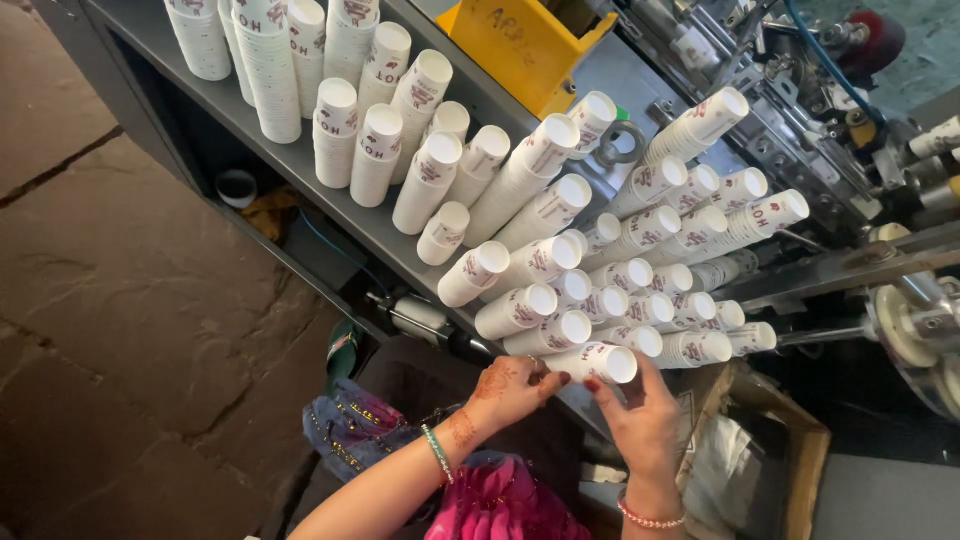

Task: The recorder is seen organizing and stacking printed paper cups at a manufacturing machine and packing small parts into plastic bags.

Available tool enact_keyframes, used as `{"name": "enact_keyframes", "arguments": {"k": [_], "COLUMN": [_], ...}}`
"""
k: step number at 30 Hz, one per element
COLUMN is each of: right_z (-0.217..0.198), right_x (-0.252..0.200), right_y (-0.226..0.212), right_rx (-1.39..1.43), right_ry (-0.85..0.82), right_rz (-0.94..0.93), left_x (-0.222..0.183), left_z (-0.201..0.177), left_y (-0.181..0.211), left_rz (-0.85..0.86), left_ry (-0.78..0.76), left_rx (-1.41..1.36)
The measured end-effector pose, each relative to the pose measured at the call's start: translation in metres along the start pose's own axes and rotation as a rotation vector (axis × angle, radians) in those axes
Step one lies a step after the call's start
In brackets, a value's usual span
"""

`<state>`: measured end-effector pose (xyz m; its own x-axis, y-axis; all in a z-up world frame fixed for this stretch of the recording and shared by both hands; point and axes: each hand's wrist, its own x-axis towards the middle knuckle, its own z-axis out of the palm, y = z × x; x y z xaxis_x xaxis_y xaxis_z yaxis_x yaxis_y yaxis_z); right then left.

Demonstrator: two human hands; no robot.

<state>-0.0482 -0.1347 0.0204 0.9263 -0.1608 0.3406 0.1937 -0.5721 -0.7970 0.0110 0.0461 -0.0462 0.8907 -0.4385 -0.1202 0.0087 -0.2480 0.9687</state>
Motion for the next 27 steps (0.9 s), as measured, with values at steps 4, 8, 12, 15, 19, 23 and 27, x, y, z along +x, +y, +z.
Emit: {"name": "enact_keyframes", "arguments": {"k": [4, 8, 12, 15, 19, 23, 27], "right_z": [0.009, 0.012, -0.003, -0.035, -0.049, -0.053, -0.052], "right_x": [-0.001, -0.001, -0.004, -0.013, -0.030, -0.042, -0.049], "right_y": [0.009, -0.007, -0.005, 0.006, 0.005, 0.009, 0.034], "right_rx": [-0.016, -0.196, -0.272, 0.166, 0.096, 0.004, 0.085], "right_ry": [0.070, 0.123, 0.221, 0.208, 0.295, 0.278, 0.190], "right_rz": [0.078, 0.052, -0.020, -0.151, -0.087, -0.075, -0.086], "left_x": [0.000, 0.001, 0.006, 0.015, 0.034, 0.055, 0.034], "left_z": [-0.001, 0.004, 0.020, 0.033, 0.061, 0.090, 0.065], "left_y": [0.008, 0.015, 0.002, -0.020, -0.039, -0.060, -0.044], "left_rz": [0.015, -0.043, 0.149, 0.377, 0.652, 0.779, 0.724], "left_ry": [-0.002, -0.064, 0.104, 0.110, 0.073, 0.177, 0.119], "left_rx": [-0.012, -0.011, 0.057, 0.082, 0.266, 0.317, 0.301]}}
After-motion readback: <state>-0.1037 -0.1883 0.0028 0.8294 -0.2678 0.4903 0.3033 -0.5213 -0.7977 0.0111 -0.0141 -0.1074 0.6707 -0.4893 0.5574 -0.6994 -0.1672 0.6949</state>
